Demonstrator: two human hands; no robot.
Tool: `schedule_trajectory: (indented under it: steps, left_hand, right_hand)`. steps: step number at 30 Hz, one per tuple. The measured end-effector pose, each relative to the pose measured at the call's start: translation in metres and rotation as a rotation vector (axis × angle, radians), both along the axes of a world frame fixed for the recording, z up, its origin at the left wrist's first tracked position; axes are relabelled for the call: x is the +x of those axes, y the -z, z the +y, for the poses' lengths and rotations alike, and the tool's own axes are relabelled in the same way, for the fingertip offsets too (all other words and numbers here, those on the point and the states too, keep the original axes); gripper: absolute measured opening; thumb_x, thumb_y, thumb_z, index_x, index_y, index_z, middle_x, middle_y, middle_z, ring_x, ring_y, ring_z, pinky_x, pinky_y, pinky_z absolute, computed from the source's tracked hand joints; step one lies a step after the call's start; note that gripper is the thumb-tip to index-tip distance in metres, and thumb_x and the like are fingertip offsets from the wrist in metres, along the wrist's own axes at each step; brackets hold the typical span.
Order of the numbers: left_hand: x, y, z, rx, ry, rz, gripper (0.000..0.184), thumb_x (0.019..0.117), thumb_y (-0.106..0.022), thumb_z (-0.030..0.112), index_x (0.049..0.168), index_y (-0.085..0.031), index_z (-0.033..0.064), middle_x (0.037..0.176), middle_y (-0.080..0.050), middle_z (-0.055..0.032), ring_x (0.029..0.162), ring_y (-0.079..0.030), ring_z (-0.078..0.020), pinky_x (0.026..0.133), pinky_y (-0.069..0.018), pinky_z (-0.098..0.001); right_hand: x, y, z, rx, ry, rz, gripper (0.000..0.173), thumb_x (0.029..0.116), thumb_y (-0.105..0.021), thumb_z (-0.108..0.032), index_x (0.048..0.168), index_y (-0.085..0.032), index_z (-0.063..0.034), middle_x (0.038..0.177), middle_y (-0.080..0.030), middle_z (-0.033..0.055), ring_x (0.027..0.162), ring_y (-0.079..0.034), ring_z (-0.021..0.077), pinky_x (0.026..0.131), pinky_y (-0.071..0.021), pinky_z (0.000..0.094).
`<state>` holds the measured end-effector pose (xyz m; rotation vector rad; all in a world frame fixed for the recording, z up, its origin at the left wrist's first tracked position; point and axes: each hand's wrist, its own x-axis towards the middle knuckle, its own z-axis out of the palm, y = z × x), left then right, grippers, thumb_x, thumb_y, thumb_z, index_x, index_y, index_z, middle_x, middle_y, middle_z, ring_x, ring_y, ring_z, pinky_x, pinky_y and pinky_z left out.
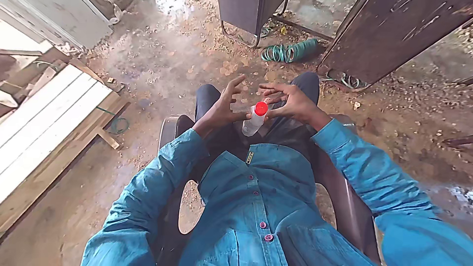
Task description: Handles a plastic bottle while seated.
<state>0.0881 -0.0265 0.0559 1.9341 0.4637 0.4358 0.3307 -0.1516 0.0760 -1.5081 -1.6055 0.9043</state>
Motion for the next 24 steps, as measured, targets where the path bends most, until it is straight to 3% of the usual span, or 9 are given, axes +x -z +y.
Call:
schedule_trajectory:
  steps: [2,5,7,10,13,18,21,24]
  left_hand:
    - [-0.001,0.001,0.001,0.032,-0.073,0.033,0.124,0.0756,-0.091,0.038,0.167,-0.008,0.0285,0.164,-0.027,-0.0207,0.14,-0.048,-0.0359,0.094,-0.0598,-0.0517]
    - [-0.001,0.001,-0.001,0.104,-0.118,0.042,0.134,0.0714,-0.092,0.047,0.167,-0.001,0.0279,0.168,-0.016,-0.0214,0.148,-0.035,-0.0374,0.105,-0.051,-0.054]
    - [-0.002,0.001,-0.003,0.148,-0.164,0.038,0.136,0.0698,-0.092,0.048,0.168,-0.001,0.0268,0.169,-0.013,-0.0214,0.148,-0.034,-0.039,0.109,-0.046,-0.0559]
    - [0.0,0.002,-0.006,0.235,-0.26,-0.026,0.138,0.067,-0.094,0.05,0.168,-0.003,0.0237,0.171,-0.009,-0.0185,0.15,-0.029,-0.0415,0.114,-0.0391,-0.0598]
    - [0.002,0.0,-0.007,0.307,-0.312,-0.074,0.143,0.0622,-0.096,0.049,0.168,-0.003,0.0211,0.171,-0.008,-0.0187,0.153,-0.022,-0.0414,0.119,-0.0309,-0.0626]
    - [0.003,-0.001,-0.01,0.324,-0.344,-0.08,0.144,0.0616,-0.096,0.047,0.168,-0.003,0.0216,0.171,-0.01,-0.017,0.154,-0.022,-0.0379,0.12,-0.0291,-0.0613]
    - [0.004,0.0,-0.011,0.376,-0.357,-0.103,0.145,0.0602,-0.096,0.053,0.168,-0.005,0.019,0.172,-0.006,-0.0182,0.154,-0.021,-0.0396,0.119,-0.0307,-0.0604]
    - [0.003,-0.004,-0.011,0.375,-0.373,-0.127,0.144,0.0614,-0.095,0.053,0.168,-0.005,0.0178,0.171,-0.008,-0.0182,0.155,-0.019,-0.0391,0.121,-0.0297,-0.0607]
  right_hand:
    - [0.0,0.0,0.001,-0.008,0.007,-0.019,0.103,0.0612,-0.097,-0.039,0.15,-0.052,-0.0126,0.147,-0.058,0.0075,0.122,-0.065,0.0165,0.091,-0.061,0.0345]
    - [0.001,0.0,0.002,0.003,0.033,-0.055,0.114,0.0568,-0.097,-0.043,0.154,-0.046,-0.013,0.142,-0.06,0.009,0.123,-0.063,0.0185,0.094,-0.0586,0.0367]
    - [0.001,-0.001,0.002,0.015,0.043,-0.072,0.117,0.056,-0.097,-0.043,0.156,-0.044,-0.0125,0.143,-0.059,0.0108,0.124,-0.062,0.0194,0.095,-0.0578,0.0369]
    - [-0.001,-0.008,0.0,0.024,0.085,-0.102,0.117,0.057,-0.096,-0.046,0.156,-0.043,-0.0145,0.144,-0.059,0.0112,0.121,-0.063,0.0233,0.086,-0.0585,0.0408]
    - [-0.002,-0.011,-0.002,0.035,0.104,-0.133,0.118,0.0562,-0.095,-0.05,0.157,-0.043,-0.0171,0.145,-0.058,0.0088,0.122,-0.062,0.0237,0.084,-0.0588,0.0429]
    - [0.004,-0.006,0.001,0.114,0.097,-0.19,0.12,0.0551,-0.094,-0.054,0.157,-0.043,-0.0154,0.144,-0.059,0.0079,0.125,-0.06,0.0217,0.093,-0.0566,0.0416]
    - [0.005,-0.004,0.002,0.166,0.078,-0.222,0.117,0.0586,-0.093,-0.052,0.156,-0.043,-0.0121,0.146,-0.056,0.0104,0.128,-0.059,0.0232,0.1,-0.0545,0.0416]
    - [0.005,-0.003,0.002,0.188,0.112,-0.203,0.117,0.0592,-0.092,-0.056,0.156,-0.043,-0.0121,0.143,-0.06,0.0095,0.126,-0.06,0.0206,0.097,-0.0553,0.0387]
